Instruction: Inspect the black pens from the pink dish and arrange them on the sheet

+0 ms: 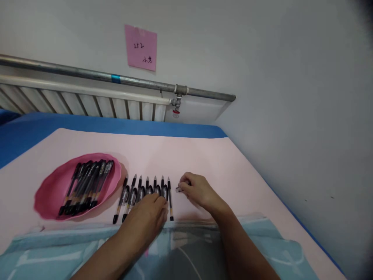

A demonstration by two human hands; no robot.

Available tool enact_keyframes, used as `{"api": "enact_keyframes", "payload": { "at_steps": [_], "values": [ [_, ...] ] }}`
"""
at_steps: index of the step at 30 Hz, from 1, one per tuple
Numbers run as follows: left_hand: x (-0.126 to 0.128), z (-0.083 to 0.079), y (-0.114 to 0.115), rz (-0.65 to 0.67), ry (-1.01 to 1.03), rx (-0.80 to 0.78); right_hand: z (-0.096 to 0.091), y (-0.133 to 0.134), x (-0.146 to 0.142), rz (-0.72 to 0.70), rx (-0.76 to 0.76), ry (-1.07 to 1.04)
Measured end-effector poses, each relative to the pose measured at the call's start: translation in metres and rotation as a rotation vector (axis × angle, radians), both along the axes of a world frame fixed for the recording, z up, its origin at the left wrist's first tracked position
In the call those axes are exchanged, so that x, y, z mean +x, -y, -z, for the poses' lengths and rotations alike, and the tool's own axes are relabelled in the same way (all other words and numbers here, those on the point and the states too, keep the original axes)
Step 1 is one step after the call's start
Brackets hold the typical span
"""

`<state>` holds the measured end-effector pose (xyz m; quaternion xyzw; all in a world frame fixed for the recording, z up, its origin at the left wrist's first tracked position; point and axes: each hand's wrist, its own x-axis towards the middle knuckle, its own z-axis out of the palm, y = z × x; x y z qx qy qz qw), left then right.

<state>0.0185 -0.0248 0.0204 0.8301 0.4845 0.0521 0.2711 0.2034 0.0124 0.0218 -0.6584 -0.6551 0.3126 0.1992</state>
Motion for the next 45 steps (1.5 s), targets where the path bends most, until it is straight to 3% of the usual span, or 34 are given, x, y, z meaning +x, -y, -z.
{"api": "enact_keyframes", "payload": {
  "at_steps": [6,15,25,28,38,45],
  "values": [
    [0.001,0.0,0.0,0.005,-0.011,0.002,0.004,0.001,0.001,-0.115,-0.126,-0.001],
    [-0.004,0.0,-0.002,-0.011,0.014,0.037,0.014,-0.003,-0.002,-0.018,-0.057,-0.061],
    [-0.015,0.007,-0.009,-0.06,0.069,0.135,0.012,0.001,0.001,-0.08,-0.089,-0.145],
    [-0.019,0.006,-0.011,-0.079,0.071,0.146,0.01,0.001,0.003,-0.062,-0.087,-0.101],
    [-0.031,-0.002,-0.021,-0.152,0.051,0.162,0.009,0.003,0.004,-0.239,0.008,0.067],
    [-0.037,0.0,-0.024,-0.167,0.061,0.168,0.001,0.006,0.002,-0.332,-0.009,0.167]
  ]
}}
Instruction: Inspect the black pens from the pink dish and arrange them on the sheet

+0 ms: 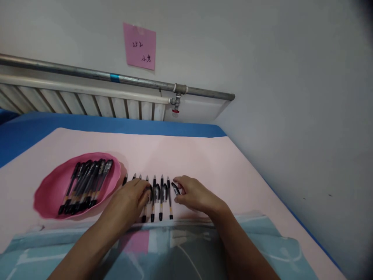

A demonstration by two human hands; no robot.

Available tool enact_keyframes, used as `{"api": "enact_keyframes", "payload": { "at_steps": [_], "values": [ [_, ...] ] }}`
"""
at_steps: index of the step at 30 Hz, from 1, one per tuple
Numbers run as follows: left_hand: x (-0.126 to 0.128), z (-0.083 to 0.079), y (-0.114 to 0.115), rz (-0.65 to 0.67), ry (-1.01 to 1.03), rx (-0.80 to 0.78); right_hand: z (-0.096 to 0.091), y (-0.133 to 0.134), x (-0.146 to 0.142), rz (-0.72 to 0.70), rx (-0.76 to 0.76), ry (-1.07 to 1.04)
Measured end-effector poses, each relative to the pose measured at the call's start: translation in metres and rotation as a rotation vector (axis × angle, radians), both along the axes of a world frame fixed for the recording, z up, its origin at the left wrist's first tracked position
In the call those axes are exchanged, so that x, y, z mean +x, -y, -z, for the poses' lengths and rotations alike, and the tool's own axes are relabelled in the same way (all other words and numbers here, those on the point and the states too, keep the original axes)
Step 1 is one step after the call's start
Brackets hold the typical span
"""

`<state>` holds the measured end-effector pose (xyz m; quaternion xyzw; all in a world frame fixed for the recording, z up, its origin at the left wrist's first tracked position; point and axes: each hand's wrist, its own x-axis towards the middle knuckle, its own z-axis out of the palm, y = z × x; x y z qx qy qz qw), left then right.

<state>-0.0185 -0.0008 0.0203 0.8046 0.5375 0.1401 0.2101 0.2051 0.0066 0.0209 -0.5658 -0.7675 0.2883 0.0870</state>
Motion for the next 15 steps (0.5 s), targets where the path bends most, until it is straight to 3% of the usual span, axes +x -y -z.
{"api": "enact_keyframes", "payload": {
  "at_steps": [4,15],
  "values": [
    [-0.0031,0.0025,-0.0016,-0.008,0.017,0.018,-0.0016,0.0012,0.0027,-0.001,-0.066,-0.005],
    [-0.0055,0.0044,-0.0033,-0.004,-0.004,0.036,-0.0024,0.0017,-0.0037,-0.037,-0.04,-0.008]
  ]
}}
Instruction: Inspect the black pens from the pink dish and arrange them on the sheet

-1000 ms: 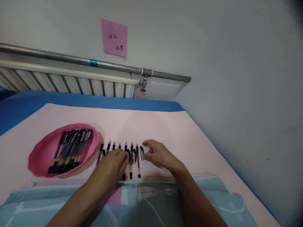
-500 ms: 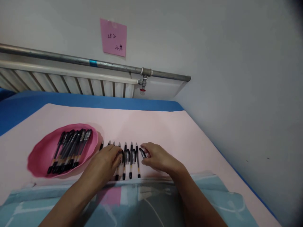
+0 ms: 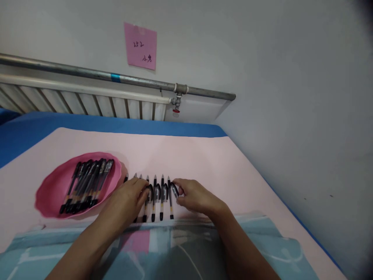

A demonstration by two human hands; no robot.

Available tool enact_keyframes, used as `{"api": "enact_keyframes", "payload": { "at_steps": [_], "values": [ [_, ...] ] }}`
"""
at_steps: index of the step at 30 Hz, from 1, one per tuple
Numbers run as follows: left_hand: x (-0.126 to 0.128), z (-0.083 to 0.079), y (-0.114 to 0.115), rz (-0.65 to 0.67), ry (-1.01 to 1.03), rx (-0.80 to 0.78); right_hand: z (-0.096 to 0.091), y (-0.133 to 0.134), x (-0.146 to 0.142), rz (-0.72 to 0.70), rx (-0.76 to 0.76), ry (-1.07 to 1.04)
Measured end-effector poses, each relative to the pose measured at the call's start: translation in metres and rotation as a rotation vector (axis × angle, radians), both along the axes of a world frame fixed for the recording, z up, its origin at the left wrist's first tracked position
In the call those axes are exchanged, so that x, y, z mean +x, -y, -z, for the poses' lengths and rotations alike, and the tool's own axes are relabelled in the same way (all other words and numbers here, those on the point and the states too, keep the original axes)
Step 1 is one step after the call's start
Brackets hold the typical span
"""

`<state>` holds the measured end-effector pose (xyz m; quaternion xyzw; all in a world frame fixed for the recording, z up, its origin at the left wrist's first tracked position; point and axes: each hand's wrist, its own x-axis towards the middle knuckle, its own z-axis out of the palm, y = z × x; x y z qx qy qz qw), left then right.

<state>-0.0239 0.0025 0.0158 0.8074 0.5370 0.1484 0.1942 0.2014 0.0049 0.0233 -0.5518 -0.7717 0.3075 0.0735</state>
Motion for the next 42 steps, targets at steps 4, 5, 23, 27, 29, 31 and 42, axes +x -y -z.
{"api": "enact_keyframes", "payload": {
  "at_steps": [4,5,23,27,29,31,42],
  "values": [
    [0.0,0.0,0.0,-0.002,-0.013,-0.007,0.003,0.001,-0.002,0.016,0.016,-0.031],
    [0.0,0.0,0.0,-0.003,-0.011,-0.008,0.003,0.001,-0.003,0.016,0.023,-0.036],
    [-0.004,-0.014,-0.001,-0.104,0.049,-0.006,0.005,-0.001,0.002,0.097,-0.074,-0.09],
    [-0.033,-0.03,-0.01,-0.359,0.098,0.091,0.017,-0.01,0.012,0.23,0.025,-0.033],
    [-0.056,-0.035,-0.015,-0.544,0.018,0.137,0.021,-0.014,0.014,0.284,0.06,-0.029],
    [-0.077,-0.036,-0.021,-0.688,-0.106,0.107,0.023,-0.015,0.014,0.294,0.06,-0.021],
    [-0.092,-0.017,-0.03,-0.707,-0.29,-0.029,0.023,-0.014,0.01,0.268,0.102,0.03]
  ]
}}
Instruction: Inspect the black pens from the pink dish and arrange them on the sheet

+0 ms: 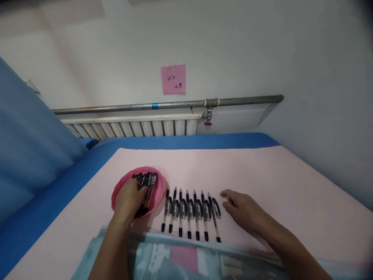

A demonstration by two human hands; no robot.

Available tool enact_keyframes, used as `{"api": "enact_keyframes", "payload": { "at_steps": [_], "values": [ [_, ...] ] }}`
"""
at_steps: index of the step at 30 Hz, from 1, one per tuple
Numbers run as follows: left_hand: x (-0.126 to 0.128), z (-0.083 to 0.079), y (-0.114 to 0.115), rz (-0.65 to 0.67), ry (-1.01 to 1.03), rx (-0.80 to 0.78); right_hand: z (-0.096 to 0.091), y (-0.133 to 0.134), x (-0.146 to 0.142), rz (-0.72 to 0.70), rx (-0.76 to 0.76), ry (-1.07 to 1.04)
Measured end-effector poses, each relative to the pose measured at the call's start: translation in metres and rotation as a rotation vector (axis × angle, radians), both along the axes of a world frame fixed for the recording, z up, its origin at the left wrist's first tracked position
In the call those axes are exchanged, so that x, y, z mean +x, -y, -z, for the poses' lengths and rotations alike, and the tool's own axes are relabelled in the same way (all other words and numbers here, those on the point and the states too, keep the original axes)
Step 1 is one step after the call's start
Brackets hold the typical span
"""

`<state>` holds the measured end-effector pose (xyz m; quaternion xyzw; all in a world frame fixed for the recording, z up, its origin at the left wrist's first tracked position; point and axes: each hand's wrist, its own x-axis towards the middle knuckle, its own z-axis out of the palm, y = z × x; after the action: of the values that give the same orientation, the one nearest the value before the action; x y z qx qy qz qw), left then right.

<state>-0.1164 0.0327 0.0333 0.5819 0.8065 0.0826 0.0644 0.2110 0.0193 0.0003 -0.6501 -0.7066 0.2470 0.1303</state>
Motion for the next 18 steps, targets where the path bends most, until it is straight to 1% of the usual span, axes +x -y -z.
{"api": "enact_keyframes", "payload": {
  "at_steps": [7,13,18],
  "values": [
    [0.005,0.0,0.0,-0.001,-0.025,-0.048,0.004,0.001,0.002,-0.018,0.005,-0.026],
    [0.007,0.0,-0.001,0.013,-0.026,-0.077,0.001,0.001,0.0,-0.013,0.003,0.002],
    [0.014,0.003,-0.003,-0.026,-0.039,-0.08,0.001,0.001,-0.001,-0.049,0.033,0.038]
  ]
}}
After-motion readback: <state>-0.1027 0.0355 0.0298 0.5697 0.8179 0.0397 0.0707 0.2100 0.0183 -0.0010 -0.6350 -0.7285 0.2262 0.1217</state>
